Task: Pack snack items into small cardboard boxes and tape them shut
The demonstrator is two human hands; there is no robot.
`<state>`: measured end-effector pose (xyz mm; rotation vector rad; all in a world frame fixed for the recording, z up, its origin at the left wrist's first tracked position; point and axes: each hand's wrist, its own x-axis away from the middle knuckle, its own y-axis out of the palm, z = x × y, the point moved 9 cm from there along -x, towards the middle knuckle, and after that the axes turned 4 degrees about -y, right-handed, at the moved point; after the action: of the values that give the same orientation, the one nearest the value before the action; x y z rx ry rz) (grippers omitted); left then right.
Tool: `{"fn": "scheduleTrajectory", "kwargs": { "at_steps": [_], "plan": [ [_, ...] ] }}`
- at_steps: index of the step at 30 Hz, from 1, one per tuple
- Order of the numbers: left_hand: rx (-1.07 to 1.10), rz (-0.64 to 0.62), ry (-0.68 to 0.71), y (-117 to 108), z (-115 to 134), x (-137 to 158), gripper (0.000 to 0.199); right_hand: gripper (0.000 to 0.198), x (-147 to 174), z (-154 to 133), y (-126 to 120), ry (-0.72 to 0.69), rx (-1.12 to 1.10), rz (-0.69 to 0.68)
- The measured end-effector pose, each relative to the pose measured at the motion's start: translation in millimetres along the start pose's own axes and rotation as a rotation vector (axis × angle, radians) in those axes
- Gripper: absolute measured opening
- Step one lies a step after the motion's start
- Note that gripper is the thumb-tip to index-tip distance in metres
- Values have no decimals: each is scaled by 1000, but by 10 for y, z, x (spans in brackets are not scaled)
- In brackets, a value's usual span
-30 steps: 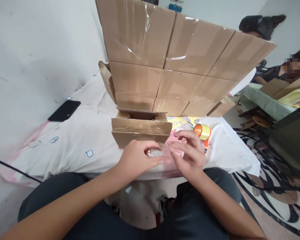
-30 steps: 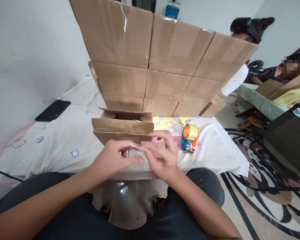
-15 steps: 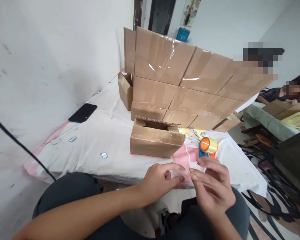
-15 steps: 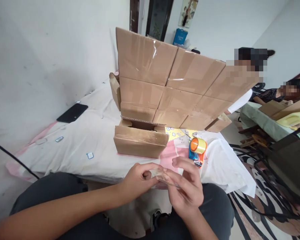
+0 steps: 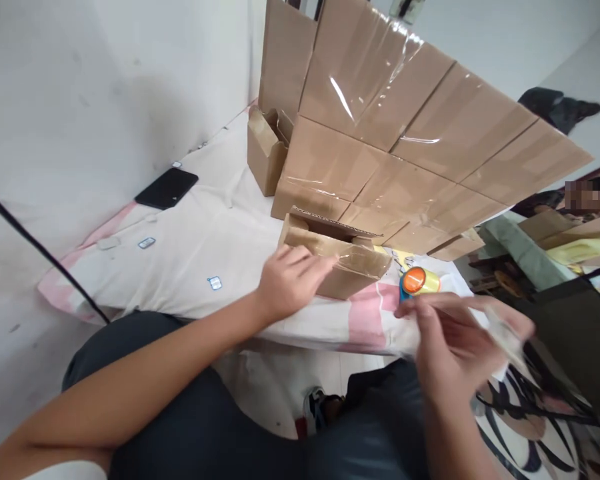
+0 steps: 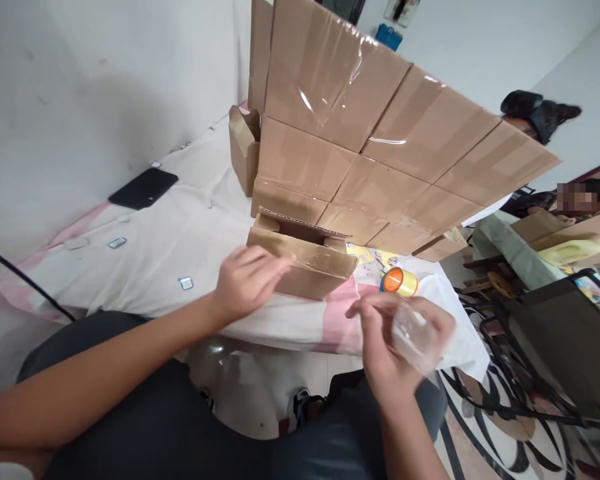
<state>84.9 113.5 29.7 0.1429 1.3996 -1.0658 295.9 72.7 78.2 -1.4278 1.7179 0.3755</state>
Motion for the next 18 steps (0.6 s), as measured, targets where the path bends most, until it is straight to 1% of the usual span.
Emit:
{"fn": "scheduleTrajectory", "kwargs": {
  "at_steps": [1,2,3,5,8,11,15,18],
  "plan": [
    [-33,61,33,-108,-66,-65,29,47,-31,11,123,-11,-21,-14],
    [-56,90,67,-173,-116,-107,30,50,-65,26,247,-23,-44,-41],
    [-67,90,97,-195,-156,-130,31,51,-99,45,366,-33,-64,-76],
    [-66,27,134,-136,-217,-131,30,54,-153,97,567,-43,-89,-144],
    [-59,-95,118,53,-301,-76,29,61,-190,179,775,-58,-101,-234],
    [-69,-118,99,151,-340,-32,29,70,-202,265,889,-81,-106,-304],
    [-100,-86,114,156,-336,-19,29,78,-229,391,932,-74,-97,-347],
    [-104,-81,102,153,-349,-22,29,84,-232,420,945,-84,-90,-370]
  ]
}}
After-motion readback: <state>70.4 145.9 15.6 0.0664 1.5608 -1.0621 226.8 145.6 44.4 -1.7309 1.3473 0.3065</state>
